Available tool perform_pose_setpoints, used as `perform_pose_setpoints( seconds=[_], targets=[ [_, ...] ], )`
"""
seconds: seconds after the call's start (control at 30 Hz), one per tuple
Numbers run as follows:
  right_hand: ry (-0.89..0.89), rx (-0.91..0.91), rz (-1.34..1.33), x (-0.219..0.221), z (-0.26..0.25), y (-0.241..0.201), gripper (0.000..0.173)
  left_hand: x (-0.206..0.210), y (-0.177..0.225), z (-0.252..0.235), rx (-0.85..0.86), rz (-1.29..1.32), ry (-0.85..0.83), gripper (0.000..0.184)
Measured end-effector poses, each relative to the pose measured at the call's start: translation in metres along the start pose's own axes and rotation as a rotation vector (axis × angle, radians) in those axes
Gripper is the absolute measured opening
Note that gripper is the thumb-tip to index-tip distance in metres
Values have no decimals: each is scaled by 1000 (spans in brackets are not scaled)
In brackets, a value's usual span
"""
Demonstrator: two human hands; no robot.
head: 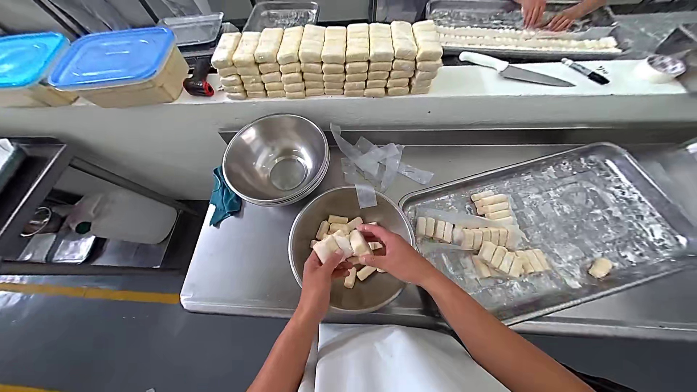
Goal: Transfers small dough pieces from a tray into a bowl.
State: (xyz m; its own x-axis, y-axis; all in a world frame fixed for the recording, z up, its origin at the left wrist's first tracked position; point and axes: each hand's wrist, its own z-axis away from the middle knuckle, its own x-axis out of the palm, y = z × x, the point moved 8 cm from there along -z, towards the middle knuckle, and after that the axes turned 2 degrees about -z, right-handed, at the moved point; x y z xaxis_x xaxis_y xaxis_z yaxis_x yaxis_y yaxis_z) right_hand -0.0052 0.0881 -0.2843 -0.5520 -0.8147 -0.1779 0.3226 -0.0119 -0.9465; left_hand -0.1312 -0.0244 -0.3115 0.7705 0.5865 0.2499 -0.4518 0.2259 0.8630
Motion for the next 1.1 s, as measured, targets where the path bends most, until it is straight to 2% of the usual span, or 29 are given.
perform_pose_setpoints(
  seconds=[0.07,0.13,0.2,0.3,0.43,0.5,0.57,0.63,0.77,0.87,0.93,0.97,1.03,1.1],
  targets=[
    [-21,34,-66,-1,4,9,67,-8,6,1,30,-64,-57,20],
    [12,69,-81,-2,7,15,69,-13,13,-1,113,-240,-99,20],
    [73,115,29,-7,7,21,65,-19,22,-5,217,-449,-79,25],
    [151,102,271,-11,7,22,52,-22,26,-10,245,-593,-64,35],
    [-16,-8,279,8,5,13,63,-12,16,-8,236,-579,-183,37],
    [-81,15,178,20,3,17,58,-8,11,-6,233,-493,-207,35],
    [-20,22,49,22,1,22,45,-4,8,-5,237,-453,-210,35],
    [61,25,9,20,0,24,36,-1,10,-5,283,-502,-187,37],
    [152,48,149,17,4,17,34,3,28,-3,405,-824,-112,38],
    [269,8,216,12,6,8,33,10,45,9,597,-999,36,34],
    [334,-3,241,6,7,5,33,10,47,11,628,-976,99,35],
    [346,-1,244,3,7,4,32,9,46,9,588,-912,93,36],
    [294,-20,230,-2,8,2,35,8,40,4,438,-683,-7,35],
    [191,-90,187,-2,10,-1,53,9,35,2,360,-495,-115,33]
  ],
)
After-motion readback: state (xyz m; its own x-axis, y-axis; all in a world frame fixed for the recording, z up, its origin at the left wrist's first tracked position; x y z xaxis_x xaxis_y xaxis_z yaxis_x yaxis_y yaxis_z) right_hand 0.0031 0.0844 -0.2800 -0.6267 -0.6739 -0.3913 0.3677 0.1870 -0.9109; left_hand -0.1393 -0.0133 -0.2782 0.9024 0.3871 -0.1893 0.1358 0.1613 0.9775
